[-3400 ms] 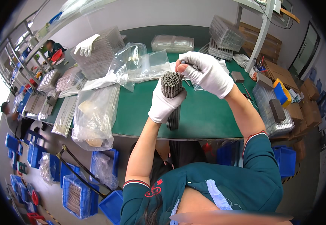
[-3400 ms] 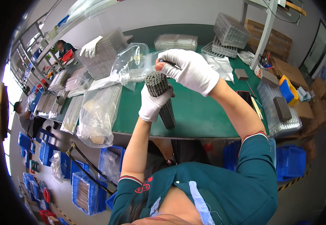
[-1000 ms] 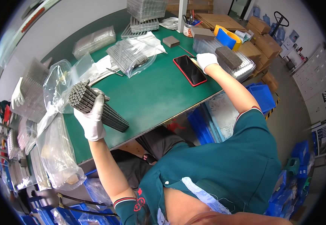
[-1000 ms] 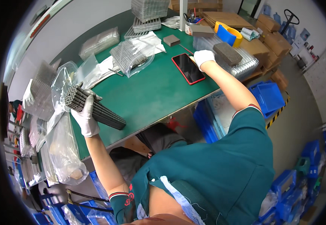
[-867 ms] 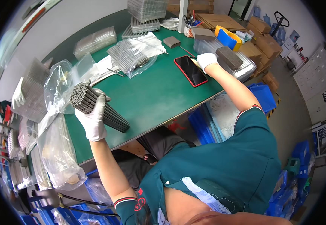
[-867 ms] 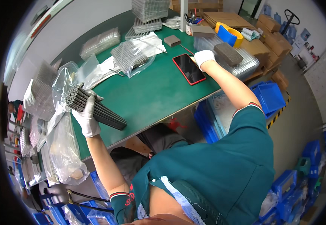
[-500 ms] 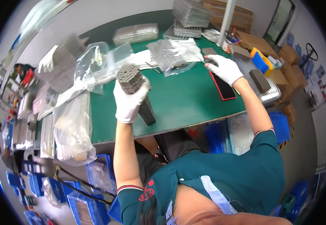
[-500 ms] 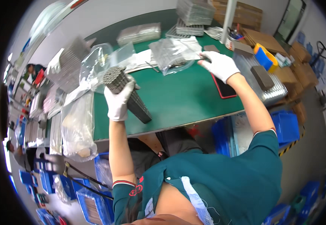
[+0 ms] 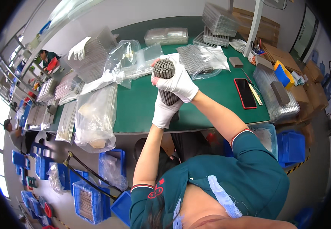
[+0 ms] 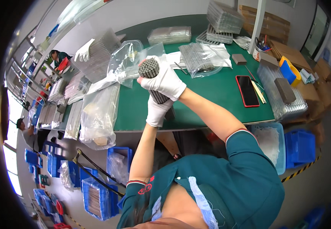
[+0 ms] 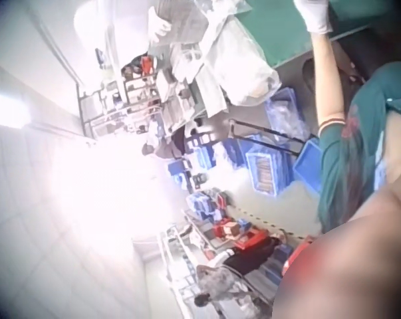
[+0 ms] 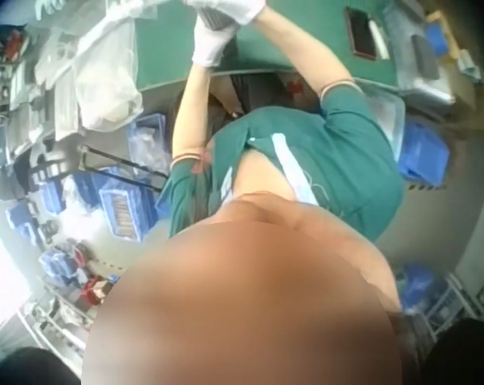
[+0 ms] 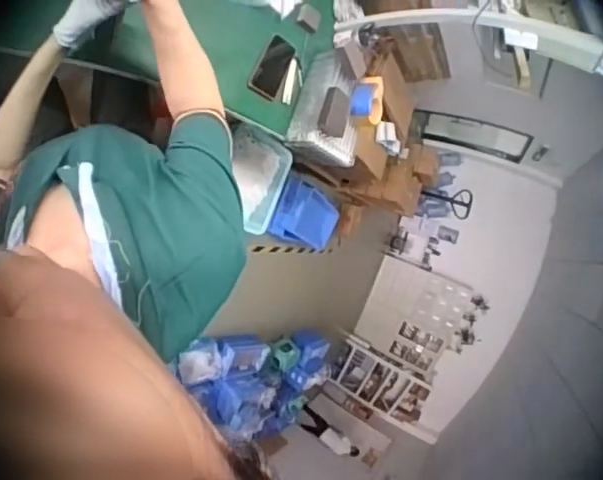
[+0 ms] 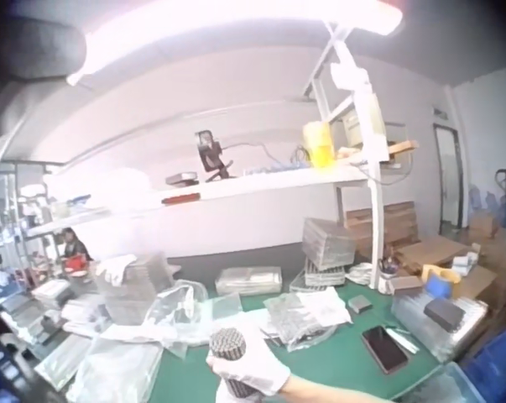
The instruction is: Aligning and organizing a bundle of small metal rods at a workstation.
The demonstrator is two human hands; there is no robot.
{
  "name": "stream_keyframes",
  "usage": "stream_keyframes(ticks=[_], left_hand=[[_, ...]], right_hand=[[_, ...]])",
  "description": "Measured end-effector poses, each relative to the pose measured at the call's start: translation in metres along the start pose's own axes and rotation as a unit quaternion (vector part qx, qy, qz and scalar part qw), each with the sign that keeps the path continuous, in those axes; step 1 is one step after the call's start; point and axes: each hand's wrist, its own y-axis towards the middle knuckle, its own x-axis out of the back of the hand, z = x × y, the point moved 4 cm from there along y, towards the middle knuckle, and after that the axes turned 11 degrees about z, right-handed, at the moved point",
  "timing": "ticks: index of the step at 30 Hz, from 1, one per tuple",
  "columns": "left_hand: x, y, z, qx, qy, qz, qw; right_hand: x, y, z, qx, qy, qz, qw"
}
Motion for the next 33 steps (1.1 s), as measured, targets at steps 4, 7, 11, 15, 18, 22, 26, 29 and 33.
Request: stream_keyframes(ticks=[4,7,11,15,18,22,26,29,33], left_hand=[[-0.003,0.0,-0.003,-0.025,0.0,-0.001,1.0],[-0.001,-0.004,0.007,-0.035,0.055,-0.035,0.997],[-0.009,-0.008,0.002,-0.027,0.007,-0.11,0.994],[-0.012,-0.006,-0.004,-0.05,0.023,-0.124,0.991],[-0.009,-0.011,0.023,-0.047,0.006,-0.078,0.996],[-0.012,-0.012,0.041,-0.014,-0.003,-0.002,1.0],[-0.01,-0.019,0.053,0.02,0.075,-0.093,0.993],[-0.017,-0.027,0.037,0.014,0.096,-0.117,0.988],[-0.015,-0.031,0.03,0.019,0.069,-0.12,0.99]], right_hand=[[0.003,-0.001,-0.003,0.005,-0.008,-0.003,1.0],[-0.001,-0.006,-0.003,0.0,0.0,0.013,1.0],[-0.003,-0.017,-0.016,-0.018,0.017,0.008,1.0],[0.005,-0.016,-0.029,-0.047,-0.01,0.018,0.999],[0.007,-0.014,-0.031,-0.025,-0.038,0.004,0.999],[0.008,-0.012,-0.031,-0.025,-0.015,0.017,0.999],[0.002,-0.017,-0.02,-0.037,0.059,0.044,0.997],[0.001,-0.027,-0.016,-0.029,0.059,0.028,0.997],[0.005,-0.025,-0.036,-0.016,-0.04,-0.005,0.999]])
